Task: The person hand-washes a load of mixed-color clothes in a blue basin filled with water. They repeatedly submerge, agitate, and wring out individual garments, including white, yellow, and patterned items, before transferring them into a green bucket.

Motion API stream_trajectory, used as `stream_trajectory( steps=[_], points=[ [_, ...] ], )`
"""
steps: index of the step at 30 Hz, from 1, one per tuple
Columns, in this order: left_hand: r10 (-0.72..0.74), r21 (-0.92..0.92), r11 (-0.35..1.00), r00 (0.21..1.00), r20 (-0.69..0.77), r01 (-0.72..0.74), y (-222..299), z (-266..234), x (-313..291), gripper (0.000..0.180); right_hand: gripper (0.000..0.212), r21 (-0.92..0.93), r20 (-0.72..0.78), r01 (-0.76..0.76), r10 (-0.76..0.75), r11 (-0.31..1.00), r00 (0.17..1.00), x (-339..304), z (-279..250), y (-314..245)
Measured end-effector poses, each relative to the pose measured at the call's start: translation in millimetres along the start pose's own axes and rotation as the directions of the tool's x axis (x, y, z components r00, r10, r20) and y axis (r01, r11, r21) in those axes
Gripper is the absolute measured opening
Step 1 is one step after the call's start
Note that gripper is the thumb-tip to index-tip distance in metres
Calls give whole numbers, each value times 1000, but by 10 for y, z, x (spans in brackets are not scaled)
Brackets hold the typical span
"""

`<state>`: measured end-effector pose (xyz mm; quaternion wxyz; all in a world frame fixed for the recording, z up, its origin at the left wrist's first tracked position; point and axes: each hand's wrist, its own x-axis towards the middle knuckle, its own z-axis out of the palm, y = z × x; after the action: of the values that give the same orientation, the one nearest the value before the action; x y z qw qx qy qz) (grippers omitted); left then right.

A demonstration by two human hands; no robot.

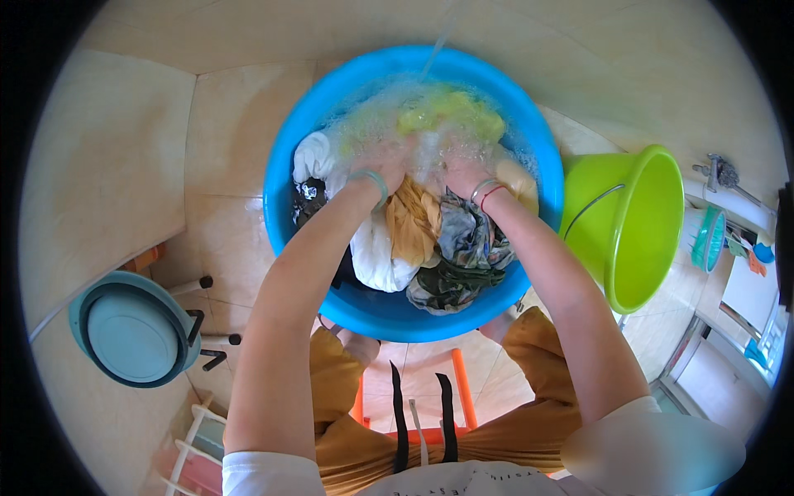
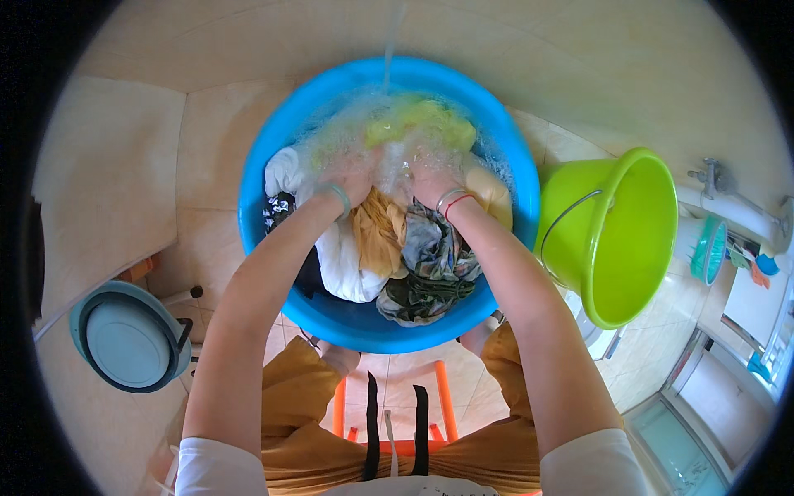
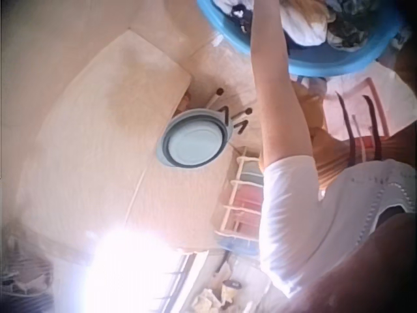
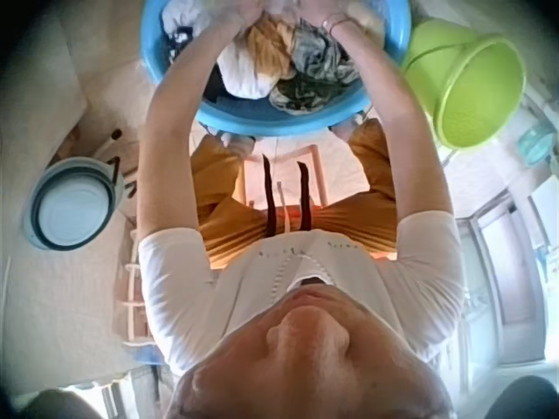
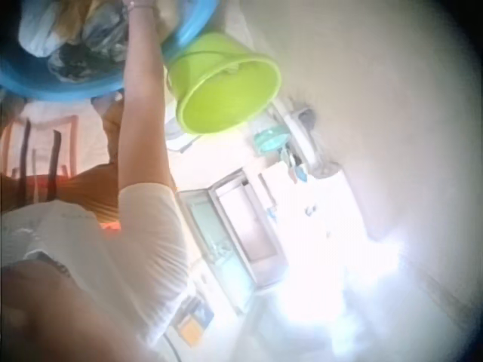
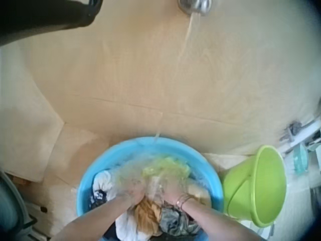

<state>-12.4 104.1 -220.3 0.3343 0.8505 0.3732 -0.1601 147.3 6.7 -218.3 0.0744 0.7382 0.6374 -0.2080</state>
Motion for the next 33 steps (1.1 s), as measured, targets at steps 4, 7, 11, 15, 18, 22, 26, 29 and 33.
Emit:
stream_trajectory(
  steps=[4,7,11,15,18,22,26,29,33],
  points=[
    [-130,134,985,976,173,108,-476,596,443,44,41,70,163,-10,-1,998,987,204,-44,-106],
    [-255,-109,960,966,34,258,-281,510,538,42,38,69,57,-44,40,997,998,314,132,-27],
    [-136,209,966,987,-87,151,-102,134,384,32,38,-94,3,65,-65,993,998,281,208,206],
    [13,-152,986,946,-323,-65,-206,-224,-17,26,43,582,-87,-11,76,813,993,62,-168,97],
    [-9,-316,943,945,-326,-100,-132,-483,-210,28,42,719,-183,33,143,694,973,-158,-550,-43],
    [-35,-475,863,918,-394,-171,244,-1010,-442,30,38,840,-274,122,218,529,937,-429,-1122,-60],
    [-49,-712,670,944,-326,-212,682,-1606,-851,29,36,961,-241,187,285,205,928,-721,-1741,-179],
    [-29,-778,549,924,-382,-304,1024,-1922,-1158,30,39,954,-298,289,293,76,908,-874,-2171,-329],
    [3,-832,437,926,-377,-341,1520,-2209,-1600,35,52,858,-502,468,158,210,850,-1129,-2631,-596]
  ],
)
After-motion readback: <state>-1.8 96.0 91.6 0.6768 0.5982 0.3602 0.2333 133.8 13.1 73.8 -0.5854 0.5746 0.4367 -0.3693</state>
